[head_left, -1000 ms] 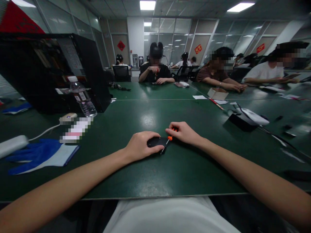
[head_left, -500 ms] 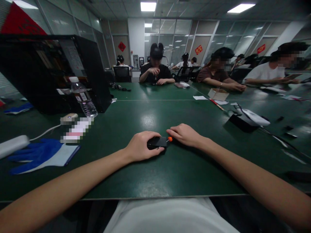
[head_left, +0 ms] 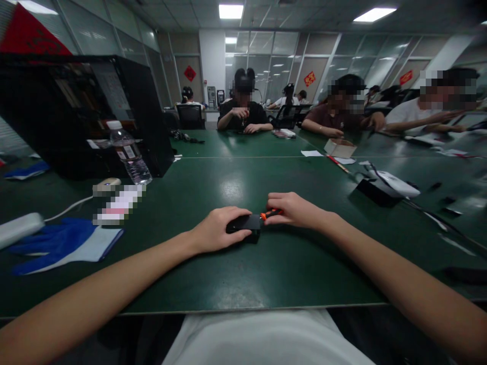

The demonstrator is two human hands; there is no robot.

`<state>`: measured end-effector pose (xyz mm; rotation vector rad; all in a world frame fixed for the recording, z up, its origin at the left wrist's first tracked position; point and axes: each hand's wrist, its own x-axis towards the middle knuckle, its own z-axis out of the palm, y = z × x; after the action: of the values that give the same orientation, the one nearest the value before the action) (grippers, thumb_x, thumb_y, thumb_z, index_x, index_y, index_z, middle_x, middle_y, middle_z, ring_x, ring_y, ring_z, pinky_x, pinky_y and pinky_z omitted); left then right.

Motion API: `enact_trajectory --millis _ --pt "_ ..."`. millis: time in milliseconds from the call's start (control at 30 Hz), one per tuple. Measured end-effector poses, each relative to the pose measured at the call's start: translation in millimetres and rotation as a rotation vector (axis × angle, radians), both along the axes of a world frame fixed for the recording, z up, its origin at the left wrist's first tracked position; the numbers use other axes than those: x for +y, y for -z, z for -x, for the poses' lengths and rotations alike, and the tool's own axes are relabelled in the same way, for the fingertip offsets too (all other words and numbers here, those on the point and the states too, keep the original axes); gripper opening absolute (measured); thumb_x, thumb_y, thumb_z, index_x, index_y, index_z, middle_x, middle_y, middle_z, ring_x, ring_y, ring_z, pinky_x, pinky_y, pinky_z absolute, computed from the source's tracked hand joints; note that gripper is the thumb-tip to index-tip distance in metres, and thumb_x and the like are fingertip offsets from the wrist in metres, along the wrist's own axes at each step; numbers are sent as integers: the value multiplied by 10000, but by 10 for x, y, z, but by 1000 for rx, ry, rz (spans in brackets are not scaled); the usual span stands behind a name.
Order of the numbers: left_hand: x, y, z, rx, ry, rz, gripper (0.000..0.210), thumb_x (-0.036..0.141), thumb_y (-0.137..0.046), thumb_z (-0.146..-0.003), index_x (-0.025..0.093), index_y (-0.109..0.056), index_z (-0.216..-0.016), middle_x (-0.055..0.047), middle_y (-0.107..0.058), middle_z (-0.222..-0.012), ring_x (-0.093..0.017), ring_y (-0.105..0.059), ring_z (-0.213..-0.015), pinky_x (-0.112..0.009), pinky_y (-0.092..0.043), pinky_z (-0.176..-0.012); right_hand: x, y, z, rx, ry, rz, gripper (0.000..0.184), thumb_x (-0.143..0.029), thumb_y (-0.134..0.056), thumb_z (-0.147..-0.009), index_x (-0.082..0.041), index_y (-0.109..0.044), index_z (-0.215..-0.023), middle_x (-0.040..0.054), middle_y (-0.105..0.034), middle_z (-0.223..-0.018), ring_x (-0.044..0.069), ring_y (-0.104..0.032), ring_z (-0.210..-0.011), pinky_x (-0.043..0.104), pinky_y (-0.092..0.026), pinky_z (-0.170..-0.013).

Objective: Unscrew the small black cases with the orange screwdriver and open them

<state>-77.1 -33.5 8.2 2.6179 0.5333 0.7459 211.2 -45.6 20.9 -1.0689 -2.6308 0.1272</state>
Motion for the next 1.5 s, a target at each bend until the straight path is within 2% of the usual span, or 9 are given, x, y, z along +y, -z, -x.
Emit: enact_trajectory --millis 67,167,233,400,667,1000,1200,1333,1500 --pt "103 -55 117 113 64 -13 459 382 -659 -938 137 -612 -1323 -126 -728 -1188 -243 -700 -1034 -336 -526 -903 -6 -18 -8 -31 -29 14 557 -658 -446 -980 -153 -670 -906 71 -621 -838 171 -581 -717 271 -395 -653" --pt "265 -79 244 167 1 -40 402 445 -686 -911 146 -676 -1180 -108 -745 -1108 -249 -701 -987 -331 -514 -868 23 -18 -48 -74 -7 2 538 -620 -424 -1007 -149 -668 -920 74 -646 -823 175 -591 -714 276 -389 -654" --pt "320 -45 257 164 -27 -15 405 462 -664 -921 148 -665 -1176 -102 -740 -1096 -245 -700 -964 -325 -511 -843 50 -2 -78 -91 22 -20 518 -604 -434 -1011 -150 -666 -918 75 -657 -822 177 -593 -712 276 -386 -653" --pt "244 61 153 124 -33 43 422 458 -621 -947 150 -616 -1236 -101 -721 -1118 -232 -686 -947 -313 -506 -827 47 36 -76 -75 48 -96 479 -580 -468 -1009 -152 -658 -905 70 -658 -834 162 -592 -699 266 -381 -636" --pt "151 72 122 58 -16 115 408 455 -631 -940 162 -621 -1222 -73 -715 -1038 -207 -670 -861 -291 -494 -769 -65 7 -9 -43 -18 -324 421 -544 -486 -1016 -166 -645 -921 56 -659 -810 132 -575 -641 250 -346 -577" --pt "157 67 124 57 -7 139 415 465 -636 -938 166 -626 -1226 -78 -716 -1062 -207 -667 -872 -295 -495 -788 25 -42 -177 -157 -5 -308 266 -389 -484 -1029 -179 -638 -977 59 -684 -852 155 -628 -713 260 -379 -619" --pt "157 51 123 42 -7 167 413 464 -679 -910 157 -661 -1185 -61 -729 -1004 -188 -666 -823 -274 -486 -750 76 -70 -258 -300 90 -199 185 -290 -536 -983 -182 -679 -938 74 -700 -874 175 -640 -739 273 -377 -638" --pt "155 45 122 23 -13 187 408 454 -724 -877 156 -691 -1155 -48 -738 -970 -178 -669 -806 -261 -489 -730 66 -53 -240 -265 78 -160 232 -325 -517 -999 -175 -690 -963 77 -701 -868 171 -635 -727 272 -387 -637" --pt "141 35 120 -5 -38 184 408 454 -757 -842 156 -722 -1118 -46 -754 -948 -178 -681 -793 -258 -490 -714 -37 -35 -101 -158 -9 -226 285 -379 -494 -1015 -180 -697 -997 72 -706 -846 159 -622 -698 277 -364 -613"
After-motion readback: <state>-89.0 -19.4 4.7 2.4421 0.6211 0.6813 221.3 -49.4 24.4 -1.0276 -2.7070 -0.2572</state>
